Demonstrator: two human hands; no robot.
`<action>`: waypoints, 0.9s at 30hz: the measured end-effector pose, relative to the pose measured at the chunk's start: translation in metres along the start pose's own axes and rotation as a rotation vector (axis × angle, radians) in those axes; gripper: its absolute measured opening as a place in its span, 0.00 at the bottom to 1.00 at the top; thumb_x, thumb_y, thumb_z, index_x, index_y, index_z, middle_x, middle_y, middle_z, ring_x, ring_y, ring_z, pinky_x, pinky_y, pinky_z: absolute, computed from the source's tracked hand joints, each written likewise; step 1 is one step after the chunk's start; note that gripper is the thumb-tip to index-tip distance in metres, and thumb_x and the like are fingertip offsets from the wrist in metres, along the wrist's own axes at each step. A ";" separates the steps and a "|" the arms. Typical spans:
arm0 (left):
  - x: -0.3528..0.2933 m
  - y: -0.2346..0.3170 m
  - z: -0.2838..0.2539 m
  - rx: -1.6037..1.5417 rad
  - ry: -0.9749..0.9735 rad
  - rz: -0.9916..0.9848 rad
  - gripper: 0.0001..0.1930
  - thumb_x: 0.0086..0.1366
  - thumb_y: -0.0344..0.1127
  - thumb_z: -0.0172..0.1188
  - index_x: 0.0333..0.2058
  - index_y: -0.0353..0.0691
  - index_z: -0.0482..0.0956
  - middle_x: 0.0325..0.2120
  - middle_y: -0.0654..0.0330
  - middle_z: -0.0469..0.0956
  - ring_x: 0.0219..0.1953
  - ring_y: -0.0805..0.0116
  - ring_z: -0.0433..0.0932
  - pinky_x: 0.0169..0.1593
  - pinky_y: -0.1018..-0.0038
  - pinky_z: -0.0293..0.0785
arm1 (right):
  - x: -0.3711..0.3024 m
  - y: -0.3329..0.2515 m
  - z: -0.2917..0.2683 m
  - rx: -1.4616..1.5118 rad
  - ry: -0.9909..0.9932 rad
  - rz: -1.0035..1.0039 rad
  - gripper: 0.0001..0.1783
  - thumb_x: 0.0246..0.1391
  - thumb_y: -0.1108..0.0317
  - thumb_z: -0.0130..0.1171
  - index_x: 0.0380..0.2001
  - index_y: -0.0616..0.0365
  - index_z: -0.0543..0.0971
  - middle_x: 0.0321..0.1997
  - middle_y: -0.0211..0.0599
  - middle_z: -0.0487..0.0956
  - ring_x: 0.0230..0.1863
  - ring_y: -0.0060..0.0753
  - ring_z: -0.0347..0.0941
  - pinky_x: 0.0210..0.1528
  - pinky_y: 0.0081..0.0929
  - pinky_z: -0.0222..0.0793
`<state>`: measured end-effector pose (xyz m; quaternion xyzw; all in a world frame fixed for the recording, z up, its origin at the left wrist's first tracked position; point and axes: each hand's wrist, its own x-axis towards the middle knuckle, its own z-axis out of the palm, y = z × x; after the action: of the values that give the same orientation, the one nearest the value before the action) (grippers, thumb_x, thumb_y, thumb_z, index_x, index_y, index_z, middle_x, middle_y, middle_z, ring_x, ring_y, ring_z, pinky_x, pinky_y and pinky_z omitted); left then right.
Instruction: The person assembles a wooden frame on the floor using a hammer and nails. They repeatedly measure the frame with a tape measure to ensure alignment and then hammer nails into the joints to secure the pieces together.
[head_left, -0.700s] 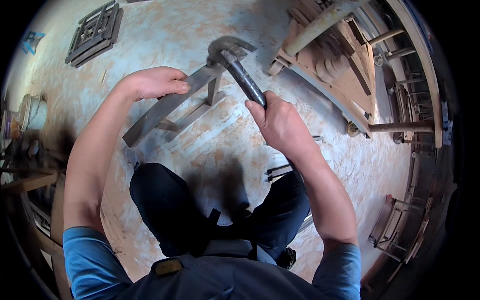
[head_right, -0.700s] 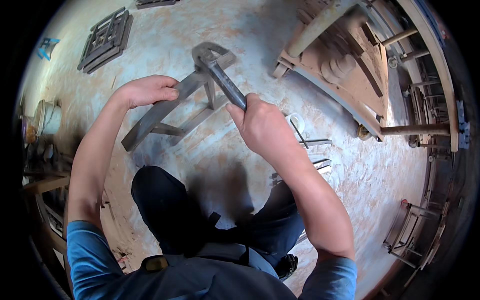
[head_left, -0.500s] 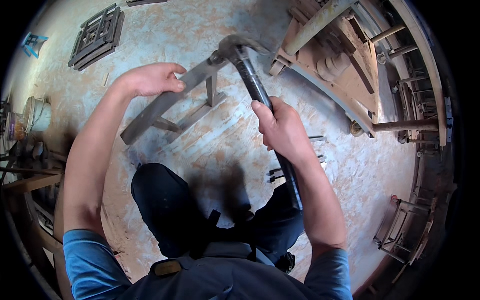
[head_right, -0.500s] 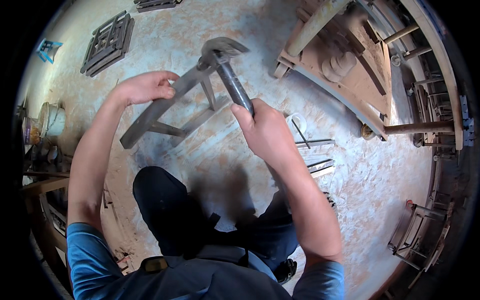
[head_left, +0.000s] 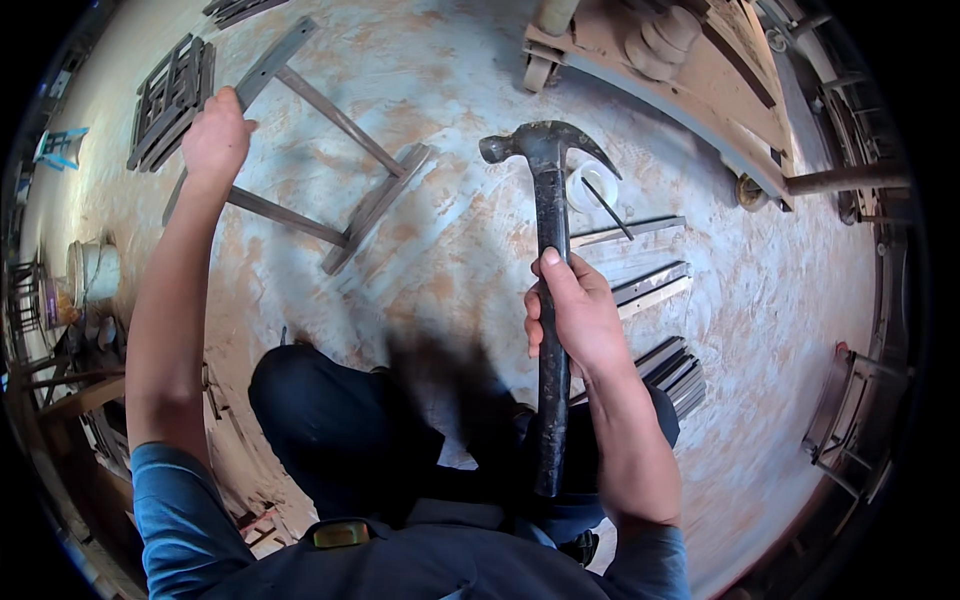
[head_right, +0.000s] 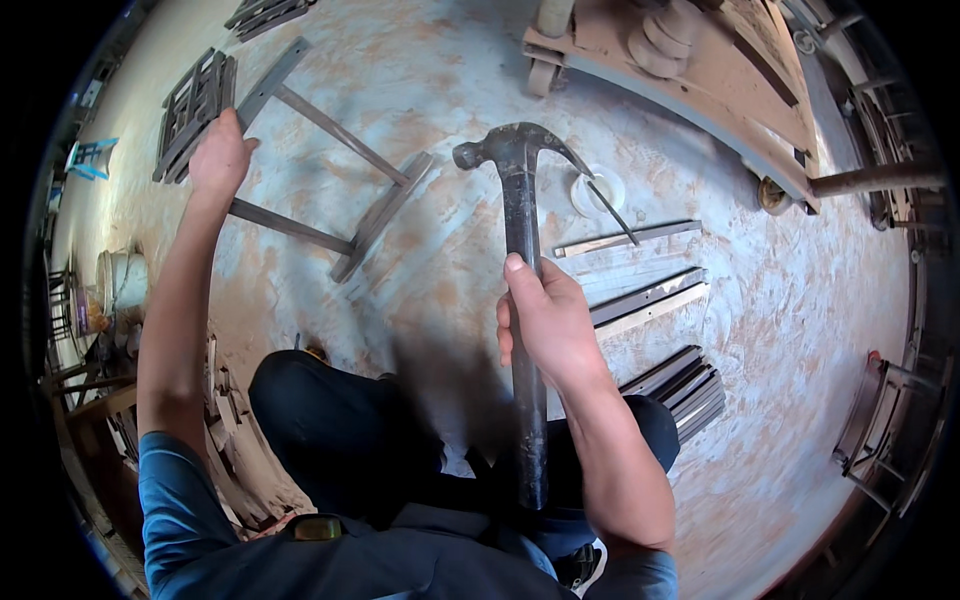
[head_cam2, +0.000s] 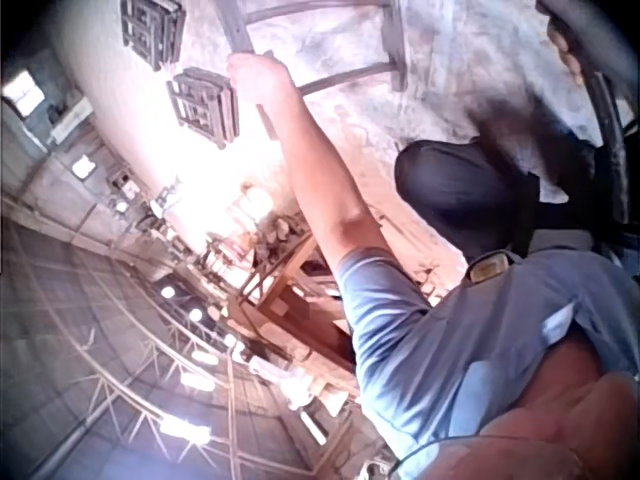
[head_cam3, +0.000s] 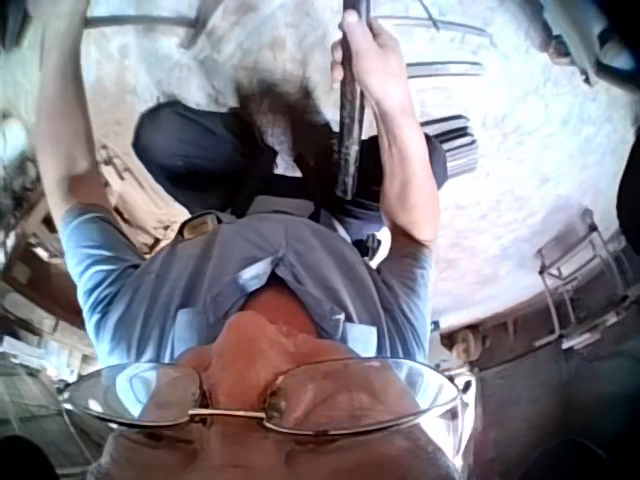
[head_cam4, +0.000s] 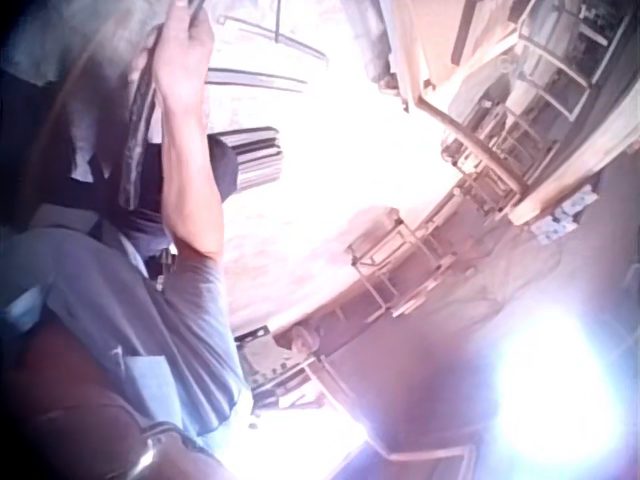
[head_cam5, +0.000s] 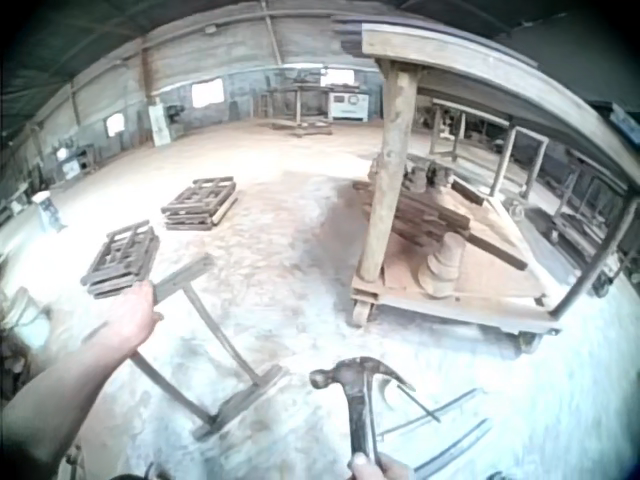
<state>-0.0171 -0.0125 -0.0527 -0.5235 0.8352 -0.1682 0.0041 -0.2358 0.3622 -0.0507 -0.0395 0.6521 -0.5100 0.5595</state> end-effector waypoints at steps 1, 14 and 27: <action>0.005 -0.006 0.007 0.031 0.004 0.008 0.17 0.61 0.39 0.60 0.45 0.39 0.68 0.41 0.45 0.77 0.42 0.45 0.80 0.42 0.55 0.77 | -0.002 0.001 -0.002 0.005 -0.001 -0.018 0.19 0.65 0.53 0.49 0.37 0.61 0.68 0.19 0.32 0.71 0.11 0.23 0.66 0.12 0.24 0.66; 0.057 -0.027 0.048 -0.087 -0.113 0.324 0.17 0.56 0.31 0.52 0.45 0.36 0.70 0.37 0.40 0.79 0.43 0.41 0.77 0.47 0.52 0.73 | -0.027 0.030 -0.031 -0.038 0.101 0.061 0.18 0.64 0.54 0.52 0.37 0.61 0.69 0.19 0.32 0.72 0.12 0.22 0.67 0.14 0.21 0.66; 0.034 0.074 0.195 -0.350 -0.427 0.550 0.24 0.53 0.27 0.54 0.52 0.39 0.70 0.44 0.46 0.78 0.49 0.47 0.75 0.51 0.58 0.71 | 0.007 0.059 -0.015 -0.593 0.202 0.243 0.16 0.57 0.65 0.57 0.41 0.68 0.72 0.20 0.32 0.71 0.17 0.22 0.68 0.19 0.22 0.66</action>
<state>-0.0610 -0.0669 -0.2520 -0.2961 0.9408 0.0971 0.1332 -0.2190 0.3958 -0.0995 -0.0717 0.8242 -0.2287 0.5131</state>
